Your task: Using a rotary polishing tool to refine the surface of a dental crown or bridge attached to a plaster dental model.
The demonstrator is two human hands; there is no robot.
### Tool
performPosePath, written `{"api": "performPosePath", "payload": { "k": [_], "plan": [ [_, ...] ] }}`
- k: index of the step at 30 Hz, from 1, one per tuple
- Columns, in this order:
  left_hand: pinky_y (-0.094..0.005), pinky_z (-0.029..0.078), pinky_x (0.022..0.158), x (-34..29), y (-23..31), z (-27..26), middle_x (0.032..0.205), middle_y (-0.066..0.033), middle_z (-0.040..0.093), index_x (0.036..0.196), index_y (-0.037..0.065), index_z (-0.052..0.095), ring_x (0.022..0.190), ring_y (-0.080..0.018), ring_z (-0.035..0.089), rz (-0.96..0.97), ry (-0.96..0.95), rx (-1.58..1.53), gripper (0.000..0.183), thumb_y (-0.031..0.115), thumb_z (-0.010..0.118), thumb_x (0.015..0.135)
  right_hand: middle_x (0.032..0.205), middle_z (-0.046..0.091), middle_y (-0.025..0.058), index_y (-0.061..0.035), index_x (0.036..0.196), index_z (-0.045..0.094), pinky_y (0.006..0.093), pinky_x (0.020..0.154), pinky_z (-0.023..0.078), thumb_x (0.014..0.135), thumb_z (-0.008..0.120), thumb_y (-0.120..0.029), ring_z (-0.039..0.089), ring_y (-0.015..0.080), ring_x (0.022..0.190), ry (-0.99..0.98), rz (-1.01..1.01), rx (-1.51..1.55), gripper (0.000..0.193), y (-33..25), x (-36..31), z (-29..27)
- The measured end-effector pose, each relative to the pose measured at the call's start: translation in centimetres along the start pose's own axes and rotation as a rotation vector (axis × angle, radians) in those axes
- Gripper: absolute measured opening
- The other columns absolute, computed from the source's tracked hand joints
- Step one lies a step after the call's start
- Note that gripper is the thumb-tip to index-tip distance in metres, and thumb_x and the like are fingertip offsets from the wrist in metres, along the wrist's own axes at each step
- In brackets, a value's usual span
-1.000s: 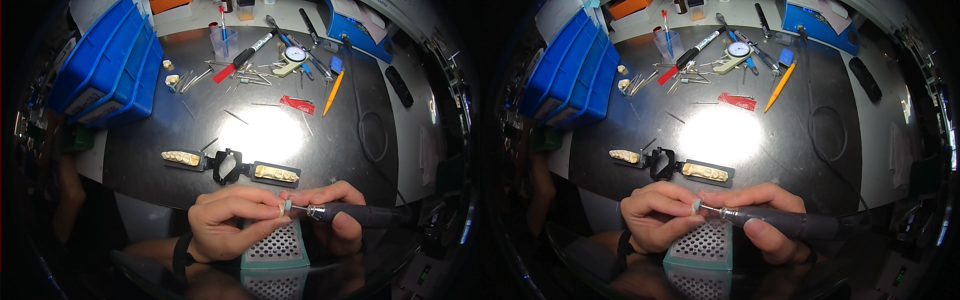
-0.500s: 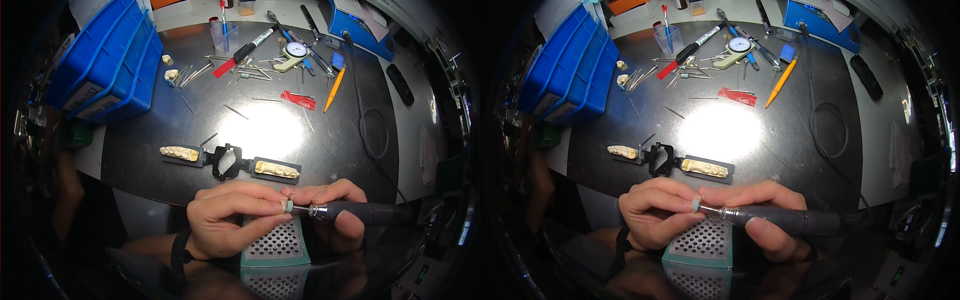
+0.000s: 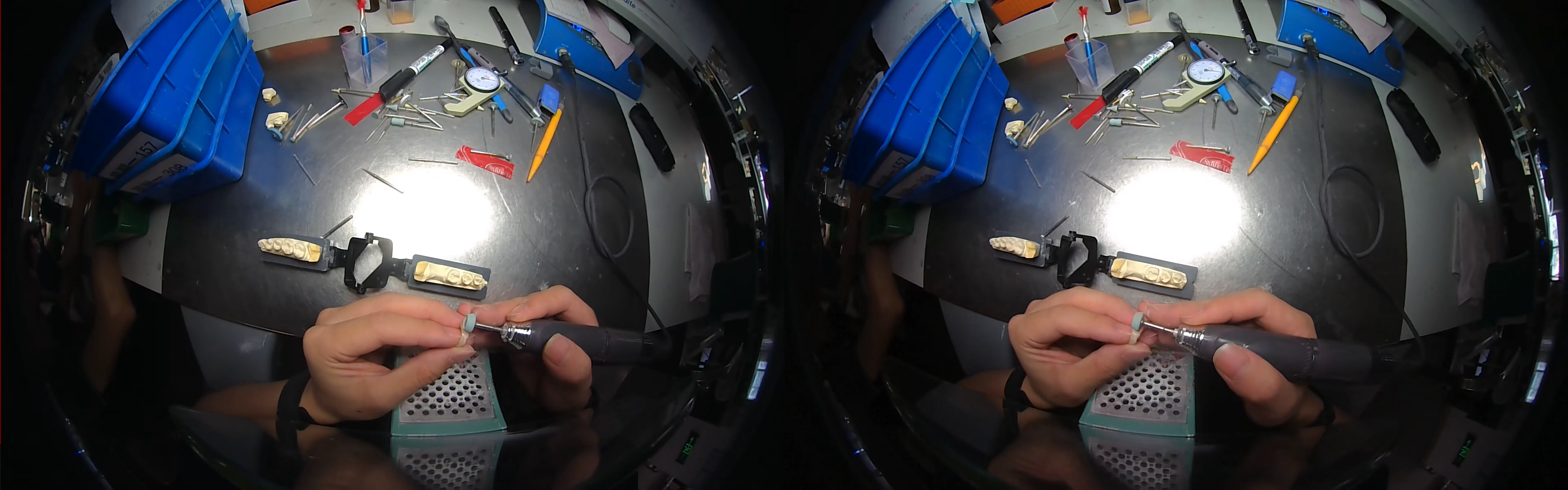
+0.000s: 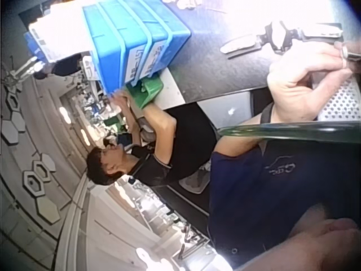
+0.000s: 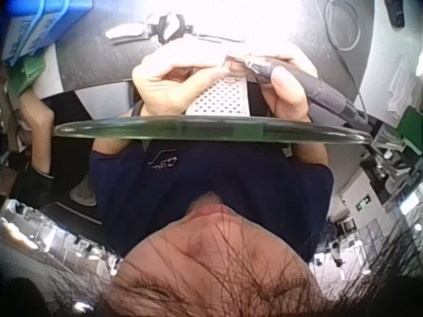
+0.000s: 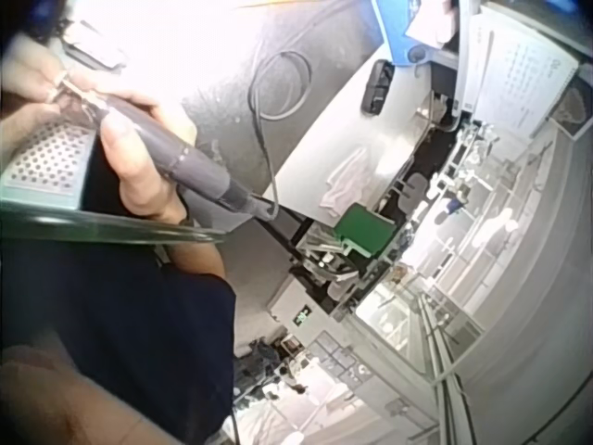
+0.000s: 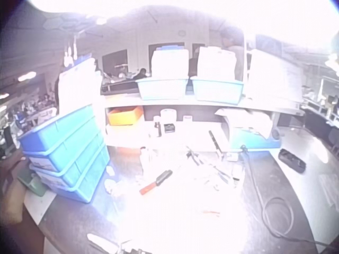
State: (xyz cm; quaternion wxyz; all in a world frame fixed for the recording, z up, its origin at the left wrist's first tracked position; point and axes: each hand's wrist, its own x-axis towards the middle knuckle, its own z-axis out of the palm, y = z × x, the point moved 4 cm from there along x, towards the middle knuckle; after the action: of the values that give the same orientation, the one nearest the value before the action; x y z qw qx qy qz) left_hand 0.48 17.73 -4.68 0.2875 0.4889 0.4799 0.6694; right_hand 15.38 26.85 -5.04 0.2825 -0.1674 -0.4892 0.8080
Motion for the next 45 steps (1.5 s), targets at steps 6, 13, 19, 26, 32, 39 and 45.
{"api": "performPosePath", "payload": {
  "k": [6,13,19,26,32,39,45],
  "plan": [
    [-0.0284,0.056,0.071,0.1,0.0,0.0,0.088,-0.0165,0.068,0.087,-0.004,0.068,0.081,-0.0213,0.068,0.005,-0.009,0.004,0.020,-0.008,0.076,0.069,0.116,0.056,0.0334,0.0072,0.108,0.050,0.0478,0.105,0.036,0.088,0.052,-0.024,0.054,0.0357,0.116,-0.089,0.023,0.070,0.036,0.3,-0.1,-0.4],
    [-0.0296,0.056,0.071,0.1,-0.1,0.1,0.086,-0.0192,0.067,0.084,-0.003,0.067,0.077,-0.0216,0.068,0.017,0.005,-0.001,0.018,-0.008,0.075,0.069,0.116,0.057,0.0321,0.0071,0.108,0.050,0.0477,0.104,0.037,0.088,0.051,-0.024,0.054,0.0363,0.115,-0.118,-0.032,0.065,0.037,0.2,-0.1,-0.2],
    [-0.0279,0.056,0.071,-0.2,-0.2,0.0,0.088,-0.0165,0.068,0.084,-0.003,0.068,0.080,-0.0206,0.068,0.002,0.018,-0.014,0.018,-0.008,0.077,0.069,0.107,0.058,0.0364,0.0073,0.102,0.048,0.0556,0.096,0.044,0.087,0.053,-0.022,0.057,0.0463,0.107,0.004,0.026,0.036,0.034,0.0,0.0,0.0],
    [-0.0292,0.056,0.070,-0.2,-0.2,0.1,0.086,-0.0189,0.067,0.080,-0.002,0.067,0.077,-0.0210,0.068,0.000,0.037,-0.019,0.016,-0.008,0.076,0.069,0.108,0.057,0.0365,0.0072,0.104,0.048,0.0549,0.096,0.045,0.087,0.052,-0.022,0.058,0.0465,0.106,-0.048,-0.006,0.010,0.034,0.0,-0.1,-0.1],
    [-0.0276,0.056,0.070,-0.2,-0.4,0.0,0.088,-0.0168,0.068,0.084,-0.003,0.068,0.080,-0.0206,0.068,0.011,0.024,-0.008,0.019,-0.008,0.076,0.068,0.115,0.058,0.0297,0.0081,0.105,0.054,0.0454,0.104,0.038,0.084,0.054,-0.024,0.056,0.0332,0.113,0.006,0.090,0.102,0.038,-0.1,-0.3,0.3],
    [-0.0287,0.056,0.071,-0.2,-0.4,0.0,0.088,-0.0184,0.068,0.084,-0.003,0.067,0.080,-0.0215,0.068,0.000,0.030,-0.017,0.017,-0.008,0.076,0.069,0.111,0.059,0.0308,0.0083,0.101,0.055,0.0462,0.105,0.037,0.083,0.054,-0.023,0.056,0.0338,0.114,0.065,0.120,0.108,0.036,-0.1,-0.2,0.5],
    [-0.0323,0.056,0.076,-0.8,-0.4,0.5,0.091,-0.0226,0.066,0.092,-0.006,0.062,0.084,-0.0238,0.068,-0.069,0.070,-0.160,0.019,-0.011,0.069,0.075,0.109,0.057,0.0357,0.0069,0.103,0.047,0.0549,0.096,0.045,0.089,0.051,-0.024,0.053,0.0464,0.113,-0.004,-0.031,0.084,0.034,0.2,-0.3,0.0]
  ]
}}
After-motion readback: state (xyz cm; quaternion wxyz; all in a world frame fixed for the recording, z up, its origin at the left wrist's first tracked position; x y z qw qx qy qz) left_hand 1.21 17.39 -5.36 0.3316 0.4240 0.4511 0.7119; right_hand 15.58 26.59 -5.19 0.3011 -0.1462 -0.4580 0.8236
